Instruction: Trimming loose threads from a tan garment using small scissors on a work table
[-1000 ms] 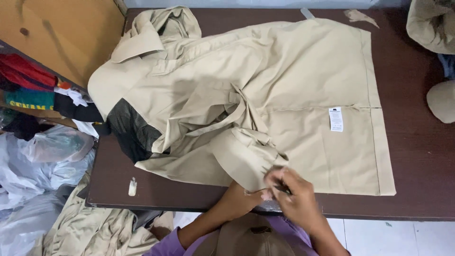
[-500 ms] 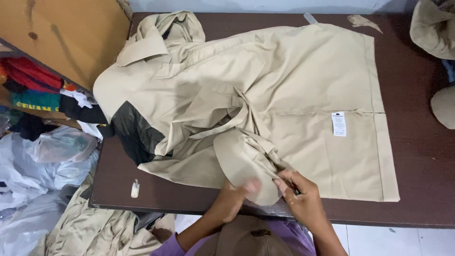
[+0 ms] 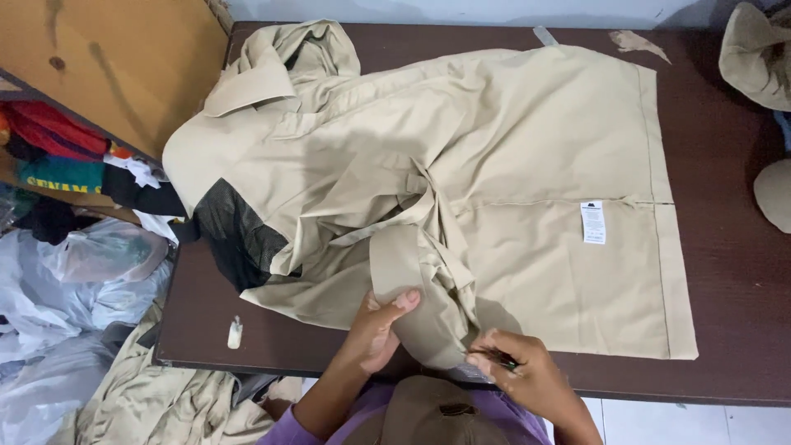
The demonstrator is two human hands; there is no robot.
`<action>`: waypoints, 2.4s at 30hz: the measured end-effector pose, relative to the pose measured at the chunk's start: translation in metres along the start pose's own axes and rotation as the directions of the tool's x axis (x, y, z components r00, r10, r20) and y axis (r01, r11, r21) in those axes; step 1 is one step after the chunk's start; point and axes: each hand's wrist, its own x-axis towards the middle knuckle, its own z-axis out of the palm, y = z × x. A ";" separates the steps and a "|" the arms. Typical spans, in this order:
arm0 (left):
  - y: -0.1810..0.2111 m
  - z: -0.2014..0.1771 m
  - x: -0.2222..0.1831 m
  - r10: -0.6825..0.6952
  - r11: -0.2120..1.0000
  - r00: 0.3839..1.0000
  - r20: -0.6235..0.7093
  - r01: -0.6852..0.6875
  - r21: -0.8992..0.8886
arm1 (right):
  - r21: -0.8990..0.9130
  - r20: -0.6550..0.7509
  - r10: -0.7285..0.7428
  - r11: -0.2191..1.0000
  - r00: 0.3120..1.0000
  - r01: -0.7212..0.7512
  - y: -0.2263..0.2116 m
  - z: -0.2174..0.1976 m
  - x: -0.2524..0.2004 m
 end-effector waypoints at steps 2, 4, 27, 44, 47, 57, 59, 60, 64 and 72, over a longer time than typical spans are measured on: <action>0.002 -0.004 -0.001 -0.054 0.998 0.996 -0.067 0.052 -0.030 | 0.188 0.057 0.044 0.981 0.997 -0.054 0.005 -0.004 -0.001; 0.007 -0.003 -0.003 -0.047 0.999 0.997 -0.065 0.047 -0.004 | 0.214 -0.016 0.267 0.942 0.964 -0.257 0.009 -0.008 0.002; 0.014 0.045 -0.028 0.310 0.572 0.860 0.405 -0.509 0.643 | 0.133 -0.424 0.193 0.980 0.885 -0.149 -0.047 0.001 0.021; 0.020 0.053 0.009 0.353 -0.275 0.554 0.754 -0.709 0.650 | 0.740 -0.430 0.740 0.617 0.518 -0.266 -0.006 -0.038 0.008; 0.013 0.059 0.023 0.414 -0.316 0.482 0.772 -0.719 0.618 | 0.806 -0.351 0.799 0.523 0.488 -0.277 0.017 -0.044 0.002; 0.019 0.047 0.002 0.079 -0.044 0.965 0.250 -0.248 0.968 | 0.799 -0.460 0.717 0.592 0.524 -0.110 0.067 -0.031 -0.022; 0.032 0.061 -0.013 -0.209 -0.054 0.957 0.202 -0.217 0.975 | 0.802 -0.473 0.677 0.596 0.564 -0.043 0.057 -0.030 -0.017; 0.021 0.054 -0.010 -0.208 -0.056 0.958 0.197 -0.213 0.975 | 0.804 -0.469 0.678 0.593 0.566 -0.044 0.057 -0.029 -0.017; -0.021 0.024 -0.002 -0.236 0.302 0.923 0.303 -0.227 0.926 | 0.842 -0.449 0.651 0.537 0.612 0.046 0.055 -0.028 -0.016; -0.048 -0.006 0.009 -0.157 0.957 0.968 0.195 0.100 0.272 | 0.982 -0.169 0.482 0.009 0.860 0.188 0.060 -0.050 -0.023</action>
